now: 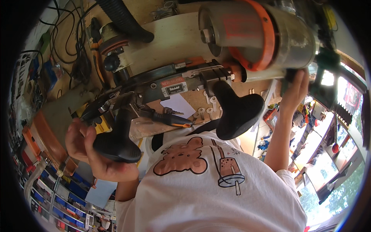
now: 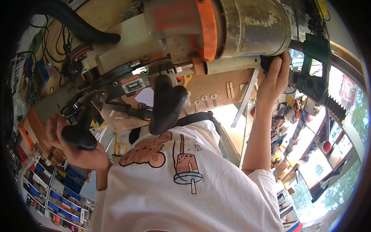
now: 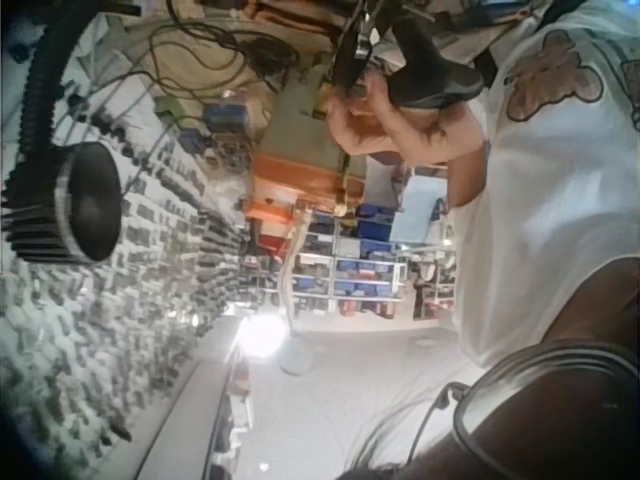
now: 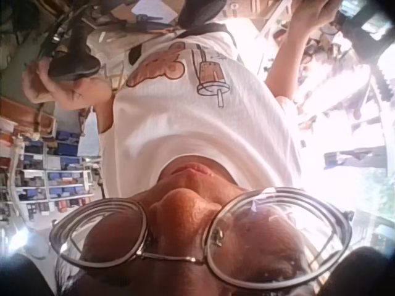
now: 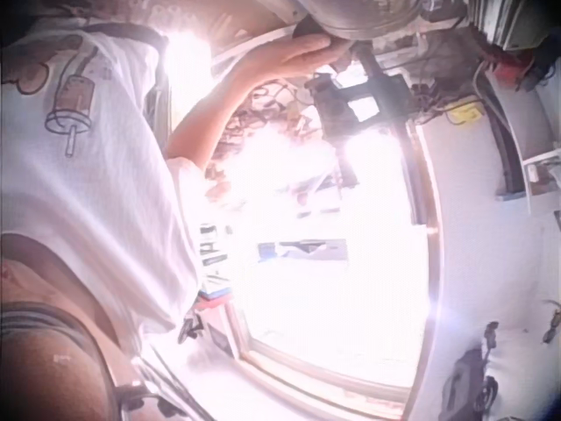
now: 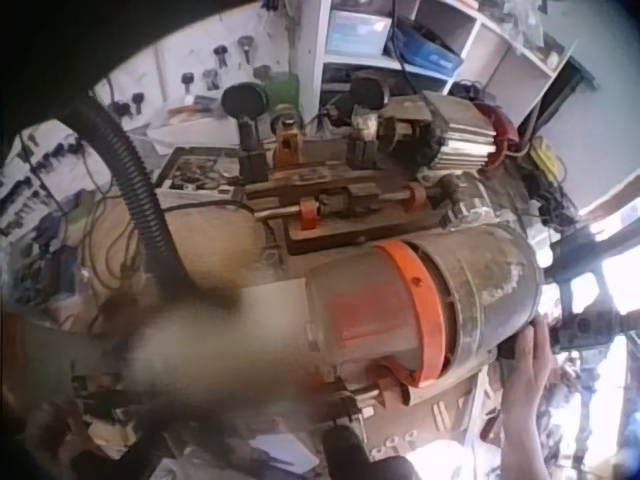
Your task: The person receives a set of keys, selects one, and uses a key duplicator machine to cut a new key. They secure the key in the machine's vise, operate the cutting wheel, and repeatedly inspect the cut profile.
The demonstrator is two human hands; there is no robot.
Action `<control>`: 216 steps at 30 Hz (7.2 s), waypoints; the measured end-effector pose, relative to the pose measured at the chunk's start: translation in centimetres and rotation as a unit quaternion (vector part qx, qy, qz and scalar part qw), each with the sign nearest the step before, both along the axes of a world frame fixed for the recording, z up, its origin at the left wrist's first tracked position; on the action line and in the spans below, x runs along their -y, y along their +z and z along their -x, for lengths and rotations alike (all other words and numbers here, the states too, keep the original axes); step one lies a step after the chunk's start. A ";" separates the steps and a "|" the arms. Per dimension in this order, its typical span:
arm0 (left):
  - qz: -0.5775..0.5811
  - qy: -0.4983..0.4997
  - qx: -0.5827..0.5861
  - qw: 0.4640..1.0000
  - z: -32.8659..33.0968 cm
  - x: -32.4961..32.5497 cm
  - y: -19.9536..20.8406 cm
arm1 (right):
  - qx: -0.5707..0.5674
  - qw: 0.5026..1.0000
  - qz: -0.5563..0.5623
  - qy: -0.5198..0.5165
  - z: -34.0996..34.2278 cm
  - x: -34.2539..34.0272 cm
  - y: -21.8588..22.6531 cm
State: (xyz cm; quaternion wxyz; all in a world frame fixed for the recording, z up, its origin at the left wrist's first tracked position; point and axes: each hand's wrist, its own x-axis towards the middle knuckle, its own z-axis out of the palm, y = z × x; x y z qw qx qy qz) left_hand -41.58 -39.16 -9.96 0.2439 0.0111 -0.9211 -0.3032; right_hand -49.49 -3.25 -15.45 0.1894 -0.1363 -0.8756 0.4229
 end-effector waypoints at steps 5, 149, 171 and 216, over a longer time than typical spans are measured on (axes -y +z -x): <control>0.017 0.018 0.001 1.000 0.1 0.2 -0.2 | 0.013 1.000 0.024 -0.001 -0.4 0.0 -0.2; 0.057 -0.428 0.108 0.895 4.7 -6.4 -2.0 | -0.051 0.982 -0.017 0.181 -13.2 13.5 1.8; 0.019 -0.397 0.195 0.897 4.5 -6.2 -1.6 | -0.045 0.984 0.011 0.170 -13.6 13.0 2.5; -0.189 -0.125 0.113 0.967 -1.5 2.6 1.8 | 0.185 0.909 0.325 0.183 -3.9 13.9 8.9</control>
